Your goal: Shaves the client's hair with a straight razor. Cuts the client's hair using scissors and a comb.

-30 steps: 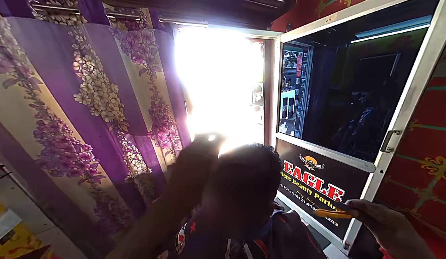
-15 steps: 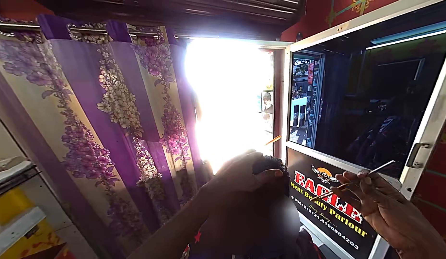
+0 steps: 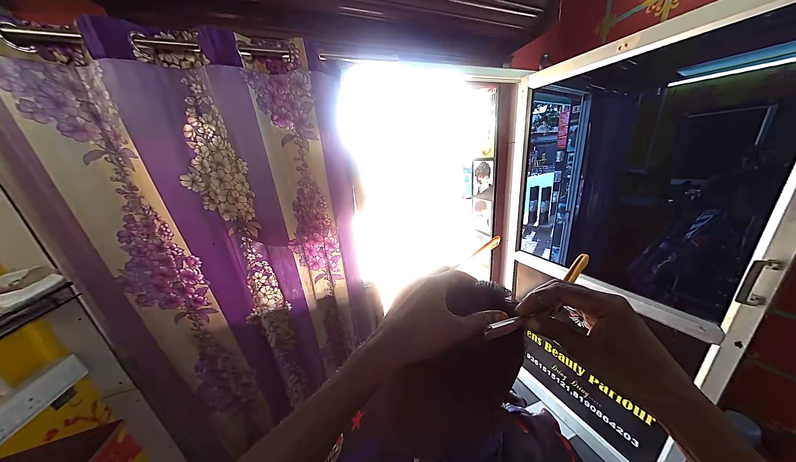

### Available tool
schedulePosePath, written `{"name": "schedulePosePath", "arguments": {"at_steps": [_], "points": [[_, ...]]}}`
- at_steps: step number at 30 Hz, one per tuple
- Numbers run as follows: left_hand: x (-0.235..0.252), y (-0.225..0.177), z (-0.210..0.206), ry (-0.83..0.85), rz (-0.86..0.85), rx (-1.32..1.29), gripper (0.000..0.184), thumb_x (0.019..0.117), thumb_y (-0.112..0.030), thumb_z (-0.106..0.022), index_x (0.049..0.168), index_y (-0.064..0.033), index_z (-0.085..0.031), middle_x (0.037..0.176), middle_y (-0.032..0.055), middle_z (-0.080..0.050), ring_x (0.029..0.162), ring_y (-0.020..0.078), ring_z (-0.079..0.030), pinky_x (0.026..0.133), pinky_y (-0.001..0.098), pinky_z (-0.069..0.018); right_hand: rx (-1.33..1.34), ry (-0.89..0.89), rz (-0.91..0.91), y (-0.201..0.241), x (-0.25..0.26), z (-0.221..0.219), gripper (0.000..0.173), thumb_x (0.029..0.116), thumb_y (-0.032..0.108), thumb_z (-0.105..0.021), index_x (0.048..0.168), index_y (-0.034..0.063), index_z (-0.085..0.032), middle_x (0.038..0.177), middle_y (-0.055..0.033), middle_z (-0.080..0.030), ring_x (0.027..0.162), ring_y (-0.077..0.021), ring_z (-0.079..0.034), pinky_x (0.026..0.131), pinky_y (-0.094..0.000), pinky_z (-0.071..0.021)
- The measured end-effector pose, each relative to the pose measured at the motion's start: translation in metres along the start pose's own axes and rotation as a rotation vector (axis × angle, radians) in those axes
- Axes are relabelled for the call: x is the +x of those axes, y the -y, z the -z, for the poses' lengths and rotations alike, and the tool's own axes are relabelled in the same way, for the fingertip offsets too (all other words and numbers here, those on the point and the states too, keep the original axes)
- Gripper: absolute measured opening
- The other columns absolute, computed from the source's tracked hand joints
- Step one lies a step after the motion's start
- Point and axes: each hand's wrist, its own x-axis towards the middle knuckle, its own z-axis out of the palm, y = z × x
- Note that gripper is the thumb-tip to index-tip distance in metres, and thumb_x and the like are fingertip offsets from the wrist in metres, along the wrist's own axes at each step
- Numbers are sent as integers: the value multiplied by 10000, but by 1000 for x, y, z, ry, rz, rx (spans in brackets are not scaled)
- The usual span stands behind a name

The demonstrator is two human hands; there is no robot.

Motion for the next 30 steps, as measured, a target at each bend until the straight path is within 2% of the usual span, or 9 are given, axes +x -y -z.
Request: {"name": "schedulePosePath", "arguments": {"at_steps": [5, 7, 11, 22, 30], "points": [[-2, -6, 0, -3, 52, 26, 469, 863, -609, -726, 1176, -260, -720, 1131, -71, -643, 1036, 69, -620, 893, 359, -531, -28, 48, 18, -1, 6, -4, 120, 936, 392, -697, 990, 307, -763, 950, 154, -719, 922, -24, -672, 793, -202, -558], [-2, -4, -2, -10, 51, 22, 485, 856, -629, -717, 1185, -273, -718, 1155, -79, -635, 1055, 66, -615, 906, 354, -531, -29, 59, 22, -3, 6, -3, 108, 937, 372, -697, 988, 302, -762, 957, 149, -721, 927, -27, -677, 801, -204, -567], [-2, -3, -2, -19, 60, 2, 504, 833, -671, -712, 1159, -286, -724, 1106, -98, -634, 1032, 50, -612, 893, 348, -527, -43, 59, 37, -7, 5, -3, 122, 944, 386, -688, 1000, 307, -762, 964, 150, -721, 936, -24, -681, 804, -201, -580], [-3, -1, -4, -61, 25, -6, 483, 833, -665, -715, 1123, -279, -737, 1070, -103, -644, 997, 41, -615, 864, 331, -529, -108, 44, 106, -8, 7, -4, 117, 955, 382, -674, 1007, 313, -753, 986, 157, -711, 948, -8, -676, 806, -199, -585], [-2, -1, -3, -52, 43, 12, 485, 839, -672, -702, 1139, -292, -734, 1091, -108, -643, 1018, 40, -612, 874, 333, -529, -142, -10, 131, -7, 4, -6, 131, 966, 418, -655, 1019, 344, -751, 997, 181, -704, 978, -17, -661, 838, -249, -568]]}}
